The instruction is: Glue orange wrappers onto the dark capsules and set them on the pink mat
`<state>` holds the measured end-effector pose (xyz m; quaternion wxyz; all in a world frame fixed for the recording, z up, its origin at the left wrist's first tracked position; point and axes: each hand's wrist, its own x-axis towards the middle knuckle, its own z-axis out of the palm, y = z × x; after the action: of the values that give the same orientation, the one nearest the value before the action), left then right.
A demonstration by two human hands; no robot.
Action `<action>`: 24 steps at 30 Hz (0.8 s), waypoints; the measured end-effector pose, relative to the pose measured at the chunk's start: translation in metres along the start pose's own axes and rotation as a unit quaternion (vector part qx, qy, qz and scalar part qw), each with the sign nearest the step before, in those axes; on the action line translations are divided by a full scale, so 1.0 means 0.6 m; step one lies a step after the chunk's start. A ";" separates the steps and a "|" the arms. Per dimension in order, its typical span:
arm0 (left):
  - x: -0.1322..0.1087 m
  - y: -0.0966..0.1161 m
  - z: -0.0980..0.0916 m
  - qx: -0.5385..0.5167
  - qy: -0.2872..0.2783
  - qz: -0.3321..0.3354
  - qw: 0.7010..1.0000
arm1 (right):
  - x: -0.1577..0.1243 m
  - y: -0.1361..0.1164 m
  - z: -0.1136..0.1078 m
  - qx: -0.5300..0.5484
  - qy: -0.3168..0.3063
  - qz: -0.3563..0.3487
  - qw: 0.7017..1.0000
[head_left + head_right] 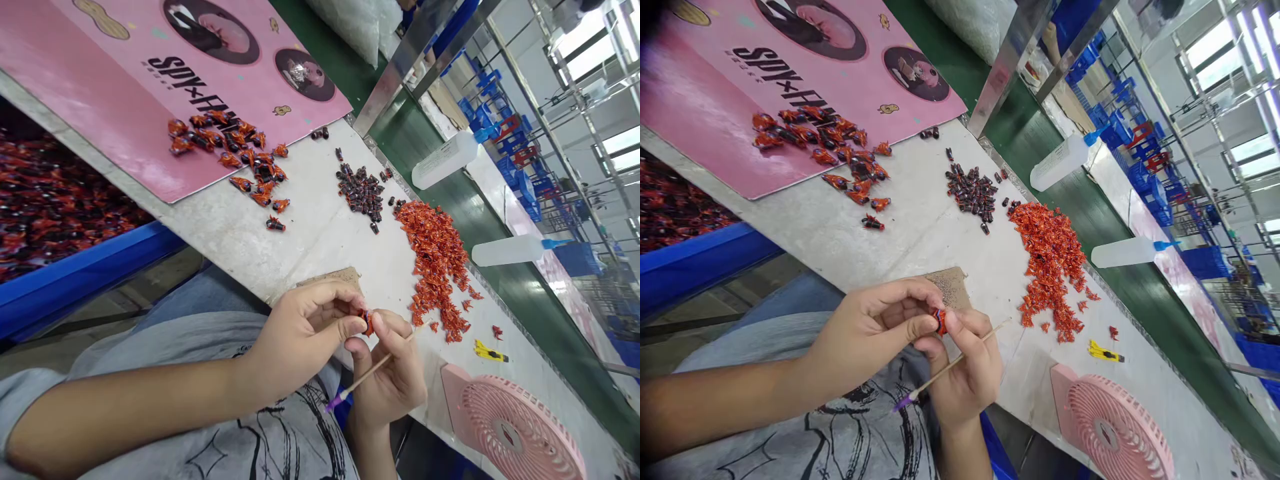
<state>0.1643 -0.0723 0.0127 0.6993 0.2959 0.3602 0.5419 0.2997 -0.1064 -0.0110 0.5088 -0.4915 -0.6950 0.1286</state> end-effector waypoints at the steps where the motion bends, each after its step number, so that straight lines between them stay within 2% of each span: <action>1: 0.000 -0.002 -0.001 -0.005 0.004 -0.010 1.000 | 0.003 -0.002 0.002 -0.009 0.023 -0.028 0.999; 2: 0.000 -0.003 -0.002 -0.010 0.004 -0.015 1.000 | 0.006 -0.004 0.003 -0.015 0.046 -0.051 0.998; 4: 0.003 -0.003 -0.006 -0.008 -0.014 0.002 1.000 | 0.011 -0.012 0.007 -0.026 0.053 -0.064 0.996; 5: 0.004 -0.002 -0.008 0.011 -0.033 0.030 0.999 | 0.013 -0.017 0.008 -0.028 0.057 -0.065 0.996; 7: 0.009 0.001 -0.016 0.085 -0.077 0.129 0.985 | 0.017 -0.027 0.010 -0.028 0.054 -0.057 0.997; 10: 0.010 0.007 -0.027 0.211 -0.094 0.304 0.924 | 0.023 -0.040 0.011 -0.025 0.038 -0.050 0.998; 12: 0.007 0.008 -0.032 0.257 -0.081 0.364 0.891 | 0.029 -0.046 0.012 -0.028 0.028 -0.055 0.998; 14: 0.004 0.007 -0.035 0.278 -0.069 0.384 0.878 | 0.034 -0.050 0.012 -0.027 0.016 -0.062 0.998; 18: 0.003 0.003 -0.038 0.271 -0.065 0.386 0.879 | 0.039 -0.049 0.014 -0.005 0.000 -0.060 0.998; 21: 0.005 -0.001 -0.041 0.236 -0.071 0.367 0.897 | 0.037 -0.044 0.017 0.002 0.004 -0.043 0.999; 24: 0.006 0.000 -0.046 0.204 -0.052 0.315 0.925 | 0.036 -0.041 0.020 -0.001 0.001 -0.040 0.999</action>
<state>0.1421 -0.0681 -0.0037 0.4343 0.5585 0.3143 0.6330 0.2763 -0.0971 0.0129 0.5137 -0.4643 -0.7135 0.1071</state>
